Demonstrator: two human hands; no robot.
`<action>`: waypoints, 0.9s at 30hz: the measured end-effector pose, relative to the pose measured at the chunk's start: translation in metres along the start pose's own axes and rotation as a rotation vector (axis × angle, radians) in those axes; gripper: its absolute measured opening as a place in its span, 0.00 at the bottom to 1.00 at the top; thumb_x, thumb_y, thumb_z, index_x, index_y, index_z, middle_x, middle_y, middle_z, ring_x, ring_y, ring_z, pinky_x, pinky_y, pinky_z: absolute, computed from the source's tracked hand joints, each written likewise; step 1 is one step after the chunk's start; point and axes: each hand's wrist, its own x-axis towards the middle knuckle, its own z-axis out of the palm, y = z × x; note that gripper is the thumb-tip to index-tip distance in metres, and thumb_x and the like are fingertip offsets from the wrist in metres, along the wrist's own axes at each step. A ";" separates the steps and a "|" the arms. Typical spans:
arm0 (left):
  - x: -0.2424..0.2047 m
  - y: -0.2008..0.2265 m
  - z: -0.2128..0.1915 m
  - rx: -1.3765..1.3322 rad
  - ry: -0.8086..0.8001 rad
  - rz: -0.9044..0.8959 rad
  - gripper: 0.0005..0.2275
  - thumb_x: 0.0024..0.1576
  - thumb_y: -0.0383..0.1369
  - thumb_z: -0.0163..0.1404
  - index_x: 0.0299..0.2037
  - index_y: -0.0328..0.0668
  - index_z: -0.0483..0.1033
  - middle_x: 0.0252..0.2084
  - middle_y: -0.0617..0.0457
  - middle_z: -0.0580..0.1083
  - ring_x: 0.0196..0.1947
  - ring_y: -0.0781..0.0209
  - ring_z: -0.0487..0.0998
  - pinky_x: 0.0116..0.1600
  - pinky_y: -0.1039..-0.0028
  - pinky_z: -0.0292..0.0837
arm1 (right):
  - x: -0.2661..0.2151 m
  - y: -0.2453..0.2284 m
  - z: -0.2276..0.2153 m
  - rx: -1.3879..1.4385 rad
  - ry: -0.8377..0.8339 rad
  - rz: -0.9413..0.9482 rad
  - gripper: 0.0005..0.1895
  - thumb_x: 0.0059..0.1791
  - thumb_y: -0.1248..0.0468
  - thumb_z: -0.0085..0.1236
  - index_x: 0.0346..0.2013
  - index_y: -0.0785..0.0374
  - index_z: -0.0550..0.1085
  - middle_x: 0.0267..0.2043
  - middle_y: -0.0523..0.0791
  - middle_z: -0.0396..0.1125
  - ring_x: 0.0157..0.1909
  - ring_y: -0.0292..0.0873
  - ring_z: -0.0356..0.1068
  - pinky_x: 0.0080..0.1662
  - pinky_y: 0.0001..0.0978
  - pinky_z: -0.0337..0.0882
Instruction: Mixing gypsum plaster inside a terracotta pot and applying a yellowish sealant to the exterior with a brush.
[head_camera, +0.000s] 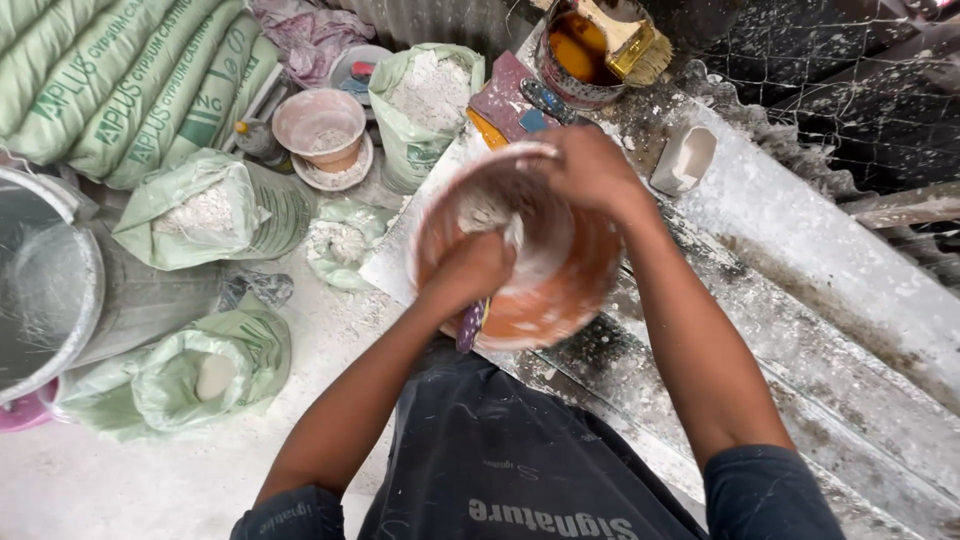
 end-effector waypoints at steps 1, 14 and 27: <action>0.006 -0.005 0.001 -0.009 0.000 0.002 0.17 0.63 0.39 0.41 0.46 0.32 0.77 0.46 0.31 0.78 0.48 0.36 0.80 0.57 0.50 0.72 | 0.005 0.015 0.012 -0.009 -0.003 0.002 0.18 0.53 0.50 0.57 0.53 0.53 0.79 0.46 0.49 0.76 0.50 0.48 0.75 0.56 0.47 0.71; 0.040 -0.036 0.033 -0.116 0.197 0.065 0.15 0.61 0.35 0.43 0.50 0.32 0.75 0.47 0.30 0.75 0.46 0.30 0.77 0.52 0.45 0.70 | 0.006 0.076 0.077 0.558 0.262 -0.264 0.36 0.52 0.48 0.59 0.68 0.61 0.58 0.67 0.57 0.62 0.70 0.56 0.65 0.67 0.47 0.67; 0.119 -0.045 0.118 -0.078 0.363 0.330 0.12 0.45 0.29 0.58 0.38 0.31 0.78 0.40 0.34 0.77 0.41 0.36 0.79 0.45 0.54 0.75 | 0.058 0.051 0.070 0.495 0.019 -0.523 0.34 0.52 0.42 0.54 0.68 0.55 0.70 0.77 0.45 0.59 0.79 0.51 0.45 0.73 0.48 0.43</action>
